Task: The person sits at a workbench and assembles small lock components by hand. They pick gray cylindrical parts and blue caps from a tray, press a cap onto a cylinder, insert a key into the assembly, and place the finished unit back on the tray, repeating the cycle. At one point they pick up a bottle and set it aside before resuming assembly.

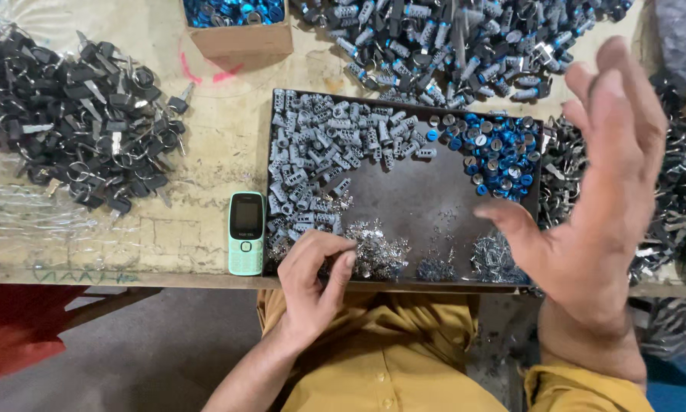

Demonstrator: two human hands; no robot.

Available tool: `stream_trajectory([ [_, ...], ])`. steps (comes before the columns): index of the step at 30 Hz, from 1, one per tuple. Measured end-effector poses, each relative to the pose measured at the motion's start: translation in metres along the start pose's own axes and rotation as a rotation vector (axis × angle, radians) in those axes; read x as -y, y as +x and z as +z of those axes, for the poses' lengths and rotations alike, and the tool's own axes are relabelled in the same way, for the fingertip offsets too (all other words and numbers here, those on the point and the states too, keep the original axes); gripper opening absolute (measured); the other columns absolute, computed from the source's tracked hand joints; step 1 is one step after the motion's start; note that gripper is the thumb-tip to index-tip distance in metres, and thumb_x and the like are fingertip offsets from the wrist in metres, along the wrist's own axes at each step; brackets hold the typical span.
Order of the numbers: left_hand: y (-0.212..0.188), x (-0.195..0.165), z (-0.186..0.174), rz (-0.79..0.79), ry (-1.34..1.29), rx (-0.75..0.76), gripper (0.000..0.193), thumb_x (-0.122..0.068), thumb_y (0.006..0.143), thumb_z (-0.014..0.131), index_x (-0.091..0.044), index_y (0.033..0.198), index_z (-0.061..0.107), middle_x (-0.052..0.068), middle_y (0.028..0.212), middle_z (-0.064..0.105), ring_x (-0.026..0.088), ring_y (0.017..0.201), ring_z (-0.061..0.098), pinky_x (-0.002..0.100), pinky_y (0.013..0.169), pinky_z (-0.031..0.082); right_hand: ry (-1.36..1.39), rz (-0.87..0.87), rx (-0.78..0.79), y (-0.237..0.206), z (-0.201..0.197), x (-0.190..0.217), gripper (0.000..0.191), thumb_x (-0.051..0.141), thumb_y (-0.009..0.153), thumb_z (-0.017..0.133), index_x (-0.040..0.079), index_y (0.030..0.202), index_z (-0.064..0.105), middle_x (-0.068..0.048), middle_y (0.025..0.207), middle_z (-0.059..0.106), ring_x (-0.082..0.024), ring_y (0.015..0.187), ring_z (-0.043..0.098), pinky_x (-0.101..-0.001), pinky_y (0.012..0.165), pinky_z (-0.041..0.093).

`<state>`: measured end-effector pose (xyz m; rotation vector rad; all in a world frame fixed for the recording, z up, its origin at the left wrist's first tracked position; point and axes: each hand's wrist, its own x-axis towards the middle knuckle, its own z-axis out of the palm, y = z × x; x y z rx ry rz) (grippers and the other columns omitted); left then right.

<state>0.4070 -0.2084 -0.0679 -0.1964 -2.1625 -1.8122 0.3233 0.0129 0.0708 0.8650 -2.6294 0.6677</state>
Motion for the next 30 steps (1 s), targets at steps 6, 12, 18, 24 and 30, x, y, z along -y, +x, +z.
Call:
stream_trajectory([
  [6,0.012,0.014,-0.003,0.007,0.004,-0.043,0.006,-0.006,0.096,0.068,-0.001,0.1,0.067,0.009,0.09,0.07,0.021,0.078,0.065,0.031,0.071,0.051,0.225,0.134,0.194,-0.02,0.061,0.007,0.036,0.022,0.082,0.082,0.01,0.115,0.073,-0.012,0.12,0.064,-0.018,0.089,0.068,-0.0343,0.074,0.057],
  [12,0.014,0.015,0.003,-0.008,-0.004,-0.025,0.006,-0.006,0.097,0.069,0.0,0.1,0.067,0.009,0.09,0.069,0.022,0.076,0.063,0.032,0.071,0.051,0.223,0.1,0.275,-0.041,0.121,0.01,0.028,0.004,0.072,0.077,0.01,0.098,0.072,-0.009,0.097,0.061,-0.03,0.081,0.065,-0.0418,0.068,0.052],
  [18,0.008,0.005,-0.007,-0.028,0.001,0.004,0.008,-0.007,0.096,0.07,0.0,0.101,0.068,0.01,0.091,0.069,0.022,0.08,0.065,0.031,0.074,0.052,0.316,0.12,0.229,-0.048,0.115,0.013,0.021,0.0,0.08,0.074,0.007,0.098,0.065,-0.008,0.099,0.061,-0.031,0.086,0.065,-0.0409,0.071,0.052],
  [24,0.001,0.0,-0.008,-0.083,-0.011,-0.003,0.009,-0.007,0.098,0.068,0.0,0.104,0.067,0.011,0.093,0.068,0.021,0.083,0.067,0.03,0.077,0.053,0.284,0.093,0.263,-0.045,0.117,0.017,0.028,0.0,0.072,0.075,0.006,0.098,0.068,-0.011,0.093,0.06,-0.033,0.081,0.064,-0.0433,0.067,0.051],
  [30,0.008,-0.002,-0.01,-0.145,0.03,0.006,0.008,-0.006,0.098,0.067,0.0,0.103,0.067,0.011,0.093,0.068,0.021,0.082,0.065,0.03,0.076,0.052,0.403,0.151,0.203,-0.045,0.106,0.006,0.022,0.001,0.081,0.075,0.006,0.101,0.066,-0.009,0.099,0.062,-0.03,0.086,0.065,-0.0385,0.072,0.052],
])
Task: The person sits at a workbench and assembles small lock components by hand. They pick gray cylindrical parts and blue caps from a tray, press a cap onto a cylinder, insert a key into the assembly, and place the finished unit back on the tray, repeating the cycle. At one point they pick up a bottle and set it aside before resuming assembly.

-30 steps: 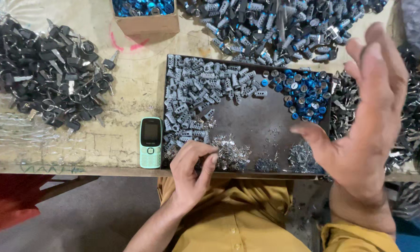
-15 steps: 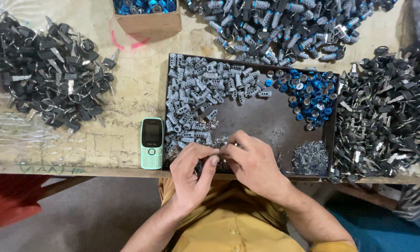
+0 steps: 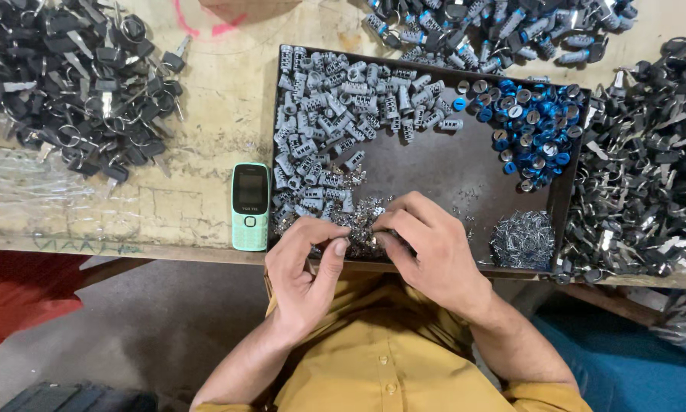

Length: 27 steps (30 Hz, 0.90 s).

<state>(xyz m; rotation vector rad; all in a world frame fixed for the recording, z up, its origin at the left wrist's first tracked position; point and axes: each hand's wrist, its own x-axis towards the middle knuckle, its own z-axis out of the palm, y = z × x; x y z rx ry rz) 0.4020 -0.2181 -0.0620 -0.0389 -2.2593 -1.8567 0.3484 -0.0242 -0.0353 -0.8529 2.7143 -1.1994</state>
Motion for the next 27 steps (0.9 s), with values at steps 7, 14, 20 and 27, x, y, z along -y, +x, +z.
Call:
stream_trajectory([
  [7,0.003,0.0,0.003,0.018,0.002,-0.024,0.007,-0.006,0.099,0.067,0.0,0.103,0.067,0.01,0.094,0.069,0.02,0.082,0.065,0.03,0.076,0.052,-0.141,-0.023,0.055,0.002,0.008,-0.004,0.021,0.002,0.074,0.076,0.01,0.093,0.069,-0.008,0.091,0.063,-0.031,0.081,0.063,-0.0426,0.072,0.049],
  [14,0.004,-0.003,0.004,-0.01,-0.013,0.02,0.007,-0.005,0.097,0.068,0.0,0.103,0.067,0.009,0.093,0.068,0.018,0.079,0.064,0.028,0.072,0.05,0.087,0.069,0.011,-0.005,-0.008,-0.008,0.017,-0.002,0.083,0.073,0.005,0.098,0.071,-0.008,0.095,0.068,-0.026,0.081,0.069,-0.0341,0.068,0.054],
  [20,0.003,-0.005,0.013,-0.063,-0.001,0.156,0.012,-0.007,0.093,0.073,0.0,0.101,0.069,0.008,0.091,0.066,0.015,0.075,0.064,0.025,0.067,0.051,0.193,0.098,-0.054,-0.008,-0.009,-0.009,0.018,-0.002,0.08,0.076,0.004,0.095,0.07,-0.008,0.097,0.07,-0.021,0.08,0.071,-0.0291,0.068,0.055],
  [27,0.001,0.01,0.027,-0.398,-0.533,0.39,0.011,-0.005,0.094,0.075,0.001,0.1,0.069,0.003,0.091,0.065,0.009,0.077,0.059,0.024,0.067,0.049,0.286,-0.059,-0.135,-0.033,-0.015,-0.016,0.022,-0.005,0.08,0.078,0.005,0.099,0.071,-0.009,0.101,0.069,-0.019,0.082,0.068,-0.0278,0.068,0.054],
])
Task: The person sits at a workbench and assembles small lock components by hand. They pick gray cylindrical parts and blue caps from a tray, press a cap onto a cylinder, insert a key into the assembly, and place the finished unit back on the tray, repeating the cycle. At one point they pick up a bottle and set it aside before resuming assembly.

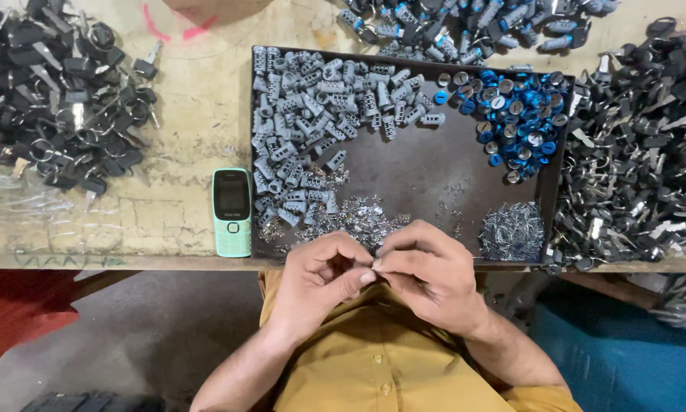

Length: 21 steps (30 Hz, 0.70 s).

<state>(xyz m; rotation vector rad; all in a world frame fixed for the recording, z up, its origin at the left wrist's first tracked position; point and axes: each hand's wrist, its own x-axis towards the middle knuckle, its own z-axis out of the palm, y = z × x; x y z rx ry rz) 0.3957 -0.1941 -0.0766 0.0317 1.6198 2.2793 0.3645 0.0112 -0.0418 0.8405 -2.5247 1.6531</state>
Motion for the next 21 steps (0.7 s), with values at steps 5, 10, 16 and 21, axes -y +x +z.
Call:
stream_trajectory([
  [5,0.0,0.003,0.008,-0.067,-0.272,0.087,0.009,-0.001,0.097,0.072,0.001,0.105,0.067,0.002,0.096,0.064,0.008,0.084,0.059,0.024,0.074,0.048,0.059,-0.015,-0.019,-0.011,-0.005,0.001,0.024,-0.007,0.083,0.076,0.006,0.103,0.073,-0.009,0.103,0.069,-0.019,0.084,0.071,-0.0285,0.071,0.058],
  [10,0.002,-0.014,0.016,-0.016,0.101,0.015,0.009,-0.001,0.094,0.073,0.0,0.097,0.065,0.0,0.087,0.063,0.005,0.076,0.055,0.023,0.066,0.047,-0.003,0.01,-0.039,-0.01,-0.006,0.002,0.022,-0.005,0.084,0.078,0.006,0.102,0.071,-0.011,0.105,0.07,-0.019,0.083,0.071,-0.0288,0.07,0.058],
  [16,-0.004,-0.033,0.018,0.126,0.618,-0.172,0.007,-0.002,0.086,0.073,-0.001,0.089,0.066,0.001,0.08,0.061,0.005,0.065,0.056,0.023,0.057,0.046,-0.145,0.096,-0.022,-0.007,-0.007,0.006,0.028,-0.003,0.079,0.079,0.004,0.103,0.068,-0.014,0.105,0.069,-0.027,0.085,0.071,-0.0334,0.071,0.057],
  [21,-0.002,-0.013,0.025,-0.017,0.055,0.005,0.009,-0.001,0.093,0.071,-0.001,0.093,0.062,0.0,0.087,0.058,0.005,0.075,0.052,0.023,0.064,0.042,-0.048,-0.04,-0.051,-0.018,-0.004,0.008,0.031,-0.003,0.079,0.08,0.004,0.106,0.068,-0.011,0.1,0.071,-0.024,0.083,0.072,-0.0315,0.07,0.057],
])
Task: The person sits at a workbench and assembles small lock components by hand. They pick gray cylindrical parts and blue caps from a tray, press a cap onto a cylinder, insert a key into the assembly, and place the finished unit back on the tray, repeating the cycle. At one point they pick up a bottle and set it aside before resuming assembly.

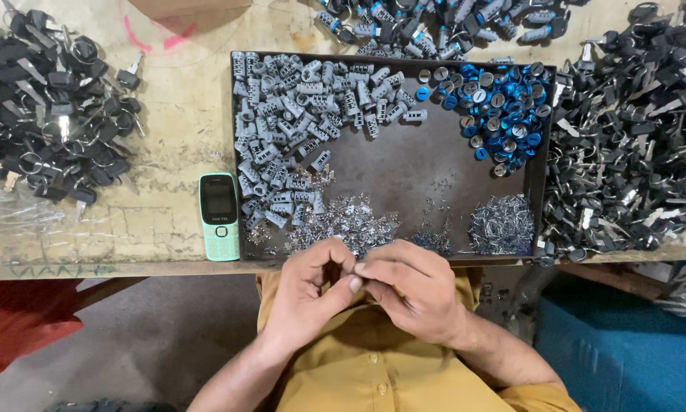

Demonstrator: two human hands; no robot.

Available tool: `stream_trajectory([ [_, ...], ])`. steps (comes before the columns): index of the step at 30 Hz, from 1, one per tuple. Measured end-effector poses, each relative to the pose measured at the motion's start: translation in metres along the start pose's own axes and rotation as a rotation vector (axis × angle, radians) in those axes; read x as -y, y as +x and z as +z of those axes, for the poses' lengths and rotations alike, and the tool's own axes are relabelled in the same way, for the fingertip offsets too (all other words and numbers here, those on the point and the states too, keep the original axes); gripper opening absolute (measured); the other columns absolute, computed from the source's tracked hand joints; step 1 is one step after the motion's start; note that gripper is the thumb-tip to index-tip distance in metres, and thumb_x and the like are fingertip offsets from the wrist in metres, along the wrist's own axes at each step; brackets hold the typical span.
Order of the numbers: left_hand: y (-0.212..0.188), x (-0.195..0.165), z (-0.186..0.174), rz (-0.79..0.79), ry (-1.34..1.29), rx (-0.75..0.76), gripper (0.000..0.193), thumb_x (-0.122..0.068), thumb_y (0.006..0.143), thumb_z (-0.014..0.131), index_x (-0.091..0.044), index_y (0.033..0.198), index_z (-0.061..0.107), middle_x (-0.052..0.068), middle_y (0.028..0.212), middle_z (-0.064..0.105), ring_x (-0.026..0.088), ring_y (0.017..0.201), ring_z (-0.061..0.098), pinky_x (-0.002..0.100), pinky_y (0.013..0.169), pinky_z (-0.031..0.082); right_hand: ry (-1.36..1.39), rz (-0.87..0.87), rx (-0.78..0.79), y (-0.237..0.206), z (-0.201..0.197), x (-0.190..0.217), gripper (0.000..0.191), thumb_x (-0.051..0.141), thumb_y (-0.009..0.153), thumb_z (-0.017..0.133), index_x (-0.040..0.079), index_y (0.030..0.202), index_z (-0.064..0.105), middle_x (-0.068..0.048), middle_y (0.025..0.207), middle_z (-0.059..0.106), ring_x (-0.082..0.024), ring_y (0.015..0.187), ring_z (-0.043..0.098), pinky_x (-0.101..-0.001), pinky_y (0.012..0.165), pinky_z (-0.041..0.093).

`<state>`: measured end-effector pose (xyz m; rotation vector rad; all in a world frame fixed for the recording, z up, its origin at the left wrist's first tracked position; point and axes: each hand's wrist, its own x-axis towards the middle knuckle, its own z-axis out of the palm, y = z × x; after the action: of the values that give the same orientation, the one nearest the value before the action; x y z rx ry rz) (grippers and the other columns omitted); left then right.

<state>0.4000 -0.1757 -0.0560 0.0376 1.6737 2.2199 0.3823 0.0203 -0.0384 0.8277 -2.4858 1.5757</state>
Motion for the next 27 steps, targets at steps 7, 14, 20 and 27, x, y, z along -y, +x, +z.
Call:
stream_trajectory([
  [7,0.005,0.011,0.004,-0.159,-0.197,0.061,0.006,-0.003,0.092,0.073,-0.001,0.096,0.069,0.002,0.088,0.063,0.007,0.071,0.056,0.023,0.061,0.046,-0.022,-0.041,-0.097,-0.011,-0.009,-0.006,0.029,-0.005,0.079,0.081,0.005,0.104,0.071,-0.01,0.098,0.071,-0.019,0.077,0.071,-0.0278,0.065,0.056],
  [14,0.018,-0.002,0.015,0.087,0.317,-0.044,0.005,-0.003,0.088,0.07,-0.002,0.089,0.065,0.002,0.082,0.06,0.007,0.068,0.053,0.024,0.058,0.042,-0.24,-0.016,-0.045,0.0,-0.026,-0.011,0.03,0.004,0.077,0.084,0.007,0.105,0.072,-0.009,0.099,0.07,-0.025,0.085,0.069,-0.0338,0.073,0.055],
  [20,0.032,-0.003,0.016,0.114,0.27,-0.108,0.008,-0.002,0.091,0.061,-0.003,0.087,0.054,0.002,0.078,0.05,0.01,0.07,0.044,0.026,0.063,0.038,-0.755,0.27,-0.03,0.011,-0.064,-0.03,0.026,0.011,0.085,0.08,0.009,0.111,0.076,-0.007,0.095,0.061,-0.026,0.091,0.058,-0.0419,0.079,0.039],
  [27,0.043,0.0,0.014,0.132,0.285,-0.084,0.007,-0.003,0.09,0.066,-0.003,0.088,0.059,0.001,0.081,0.056,0.009,0.07,0.05,0.026,0.063,0.041,-0.792,0.29,-0.005,0.007,-0.071,-0.042,0.024,0.01,0.087,0.077,0.014,0.111,0.077,-0.004,0.091,0.057,-0.024,0.089,0.057,-0.0412,0.079,0.035],
])
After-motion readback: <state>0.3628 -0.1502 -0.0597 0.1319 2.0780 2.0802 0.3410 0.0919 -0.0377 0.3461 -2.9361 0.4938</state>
